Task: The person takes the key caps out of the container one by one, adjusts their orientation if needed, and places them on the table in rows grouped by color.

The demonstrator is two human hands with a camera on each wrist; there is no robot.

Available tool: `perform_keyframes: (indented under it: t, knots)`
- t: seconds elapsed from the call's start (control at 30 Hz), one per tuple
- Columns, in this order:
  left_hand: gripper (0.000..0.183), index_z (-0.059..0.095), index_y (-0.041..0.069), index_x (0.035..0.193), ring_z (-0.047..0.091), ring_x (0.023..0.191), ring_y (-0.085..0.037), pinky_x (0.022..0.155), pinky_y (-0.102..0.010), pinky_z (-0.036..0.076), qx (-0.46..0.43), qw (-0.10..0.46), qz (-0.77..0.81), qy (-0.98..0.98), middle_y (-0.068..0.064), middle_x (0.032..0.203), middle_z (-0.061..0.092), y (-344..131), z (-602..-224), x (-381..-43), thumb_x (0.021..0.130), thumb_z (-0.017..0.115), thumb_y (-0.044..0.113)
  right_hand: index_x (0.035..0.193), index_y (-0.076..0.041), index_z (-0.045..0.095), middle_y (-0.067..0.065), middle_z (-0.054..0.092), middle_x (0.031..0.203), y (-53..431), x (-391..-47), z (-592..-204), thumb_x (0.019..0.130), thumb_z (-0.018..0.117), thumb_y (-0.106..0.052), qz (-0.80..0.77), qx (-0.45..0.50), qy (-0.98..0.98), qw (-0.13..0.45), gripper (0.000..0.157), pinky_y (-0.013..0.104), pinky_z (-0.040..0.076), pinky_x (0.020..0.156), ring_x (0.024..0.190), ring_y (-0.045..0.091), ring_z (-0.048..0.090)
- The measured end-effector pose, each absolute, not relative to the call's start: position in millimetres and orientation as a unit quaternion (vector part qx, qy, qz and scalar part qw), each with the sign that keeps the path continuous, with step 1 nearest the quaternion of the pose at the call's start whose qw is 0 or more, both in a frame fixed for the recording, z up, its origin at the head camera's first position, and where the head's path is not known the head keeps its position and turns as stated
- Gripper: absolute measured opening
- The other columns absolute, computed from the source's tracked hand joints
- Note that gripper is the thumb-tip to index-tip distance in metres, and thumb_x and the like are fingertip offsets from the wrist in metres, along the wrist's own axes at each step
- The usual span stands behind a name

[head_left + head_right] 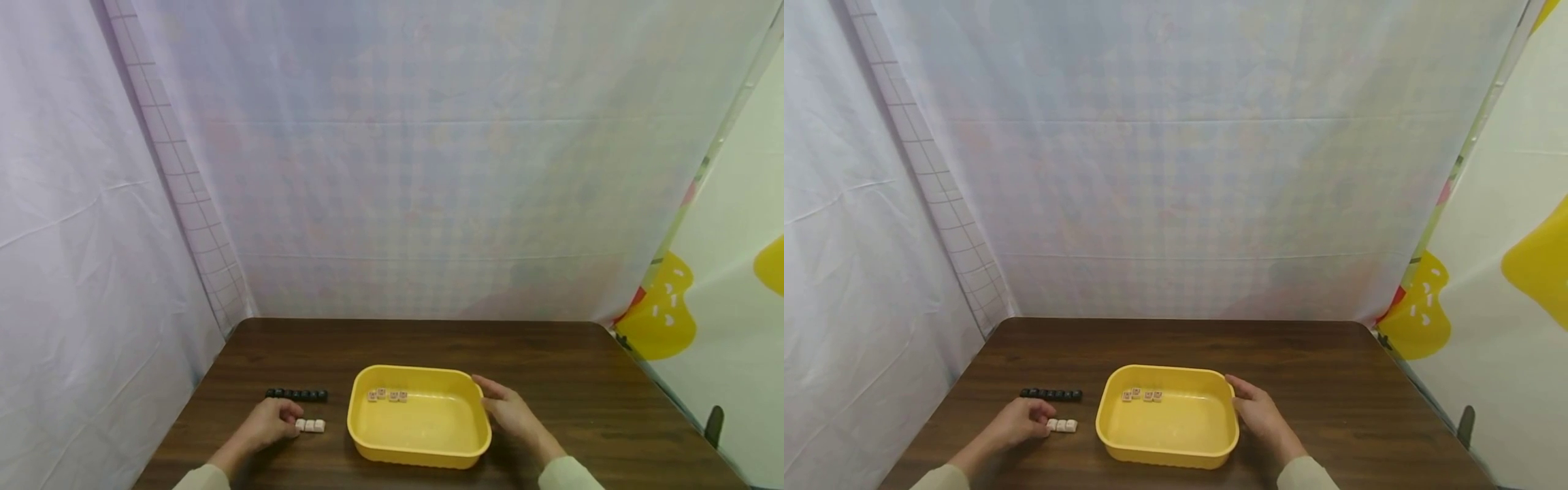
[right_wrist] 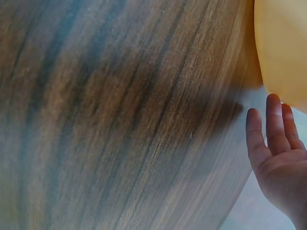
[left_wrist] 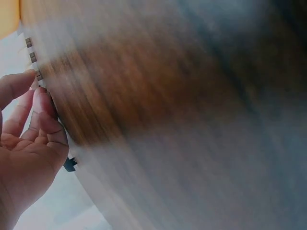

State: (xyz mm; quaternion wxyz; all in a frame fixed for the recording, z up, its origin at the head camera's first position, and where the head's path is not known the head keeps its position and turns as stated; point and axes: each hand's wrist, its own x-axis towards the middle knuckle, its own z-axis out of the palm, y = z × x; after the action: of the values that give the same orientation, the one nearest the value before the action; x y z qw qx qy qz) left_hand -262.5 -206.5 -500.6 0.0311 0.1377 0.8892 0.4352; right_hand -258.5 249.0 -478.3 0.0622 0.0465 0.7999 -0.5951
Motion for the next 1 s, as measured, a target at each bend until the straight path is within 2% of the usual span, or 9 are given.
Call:
perform_keyframes:
  t: [0.2, 0.43, 0.63, 0.87, 1.0]
  knots:
    - [0.034, 0.069, -0.005, 0.100, 0.057, 0.075, -0.017, 0.065, -0.029, 0.048, 0.125, 0.035, 0.446, 0.885, -0.004, 0.082, 0.062, -205.0, -494.1, -262.8, 0.067, 0.072, -0.008, 0.144, 0.000, 0.048, 0.027, 0.055, 0.135, 248.4, -257.9, -478.3, 0.096, 0.051, -0.005, -0.600, 0.052, 0.796, 0.063, 0.048, 0.043, 0.057, 0.075, 0.100, 0.030, 0.064]
    - [0.025, 0.071, 0.000, 0.103, 0.061, 0.081, -0.017, 0.071, -0.035, 0.050, 0.111, -0.015, 0.428, 0.897, -0.001, 0.085, 0.066, -190.6, -479.6, -272.0, 0.079, 0.076, 0.005, 0.145, 0.000, 0.048, 0.027, 0.054, 0.136, 248.7, -257.6, -477.1, 0.096, 0.051, -0.006, -0.595, 0.051, 0.799, 0.065, 0.049, 0.043, 0.057, 0.075, 0.100, 0.029, 0.064]
    - [0.026, 0.071, 0.004, 0.108, 0.065, 0.090, -0.021, 0.079, -0.042, 0.054, 0.095, -0.040, 0.428, 0.898, -0.006, 0.098, 0.071, -164.7, -464.6, -278.4, 0.085, 0.078, 0.015, 0.145, 0.000, 0.047, 0.028, 0.054, 0.135, 249.8, -258.9, -479.2, 0.096, 0.051, -0.005, -0.592, 0.046, 0.802, 0.061, 0.049, 0.042, 0.056, 0.075, 0.100, 0.029, 0.064]
    - [0.029, 0.070, 0.008, 0.113, 0.062, 0.093, -0.021, 0.077, -0.038, 0.054, 0.112, -0.033, 0.448, 0.887, -0.007, 0.104, 0.067, -130.6, -451.9, -282.1, 0.088, 0.077, 0.020, 0.144, 0.000, 0.048, 0.029, 0.056, 0.132, 250.1, -259.7, -480.8, 0.096, 0.051, -0.004, -0.596, 0.041, 0.800, 0.057, 0.048, 0.042, 0.056, 0.074, 0.097, 0.028, 0.064]
    - [0.032, 0.068, 0.007, 0.118, 0.061, 0.100, -0.025, 0.082, -0.042, 0.054, 0.133, -0.018, 0.453, 0.882, -0.008, 0.110, 0.066, -110.8, -446.6, -284.1, 0.090, 0.074, 0.021, 0.144, -0.001, 0.049, 0.027, 0.056, 0.131, 250.2, -259.3, -480.8, 0.096, 0.052, -0.004, -0.592, 0.045, 0.802, 0.056, 0.048, 0.042, 0.056, 0.073, 0.097, 0.027, 0.064]
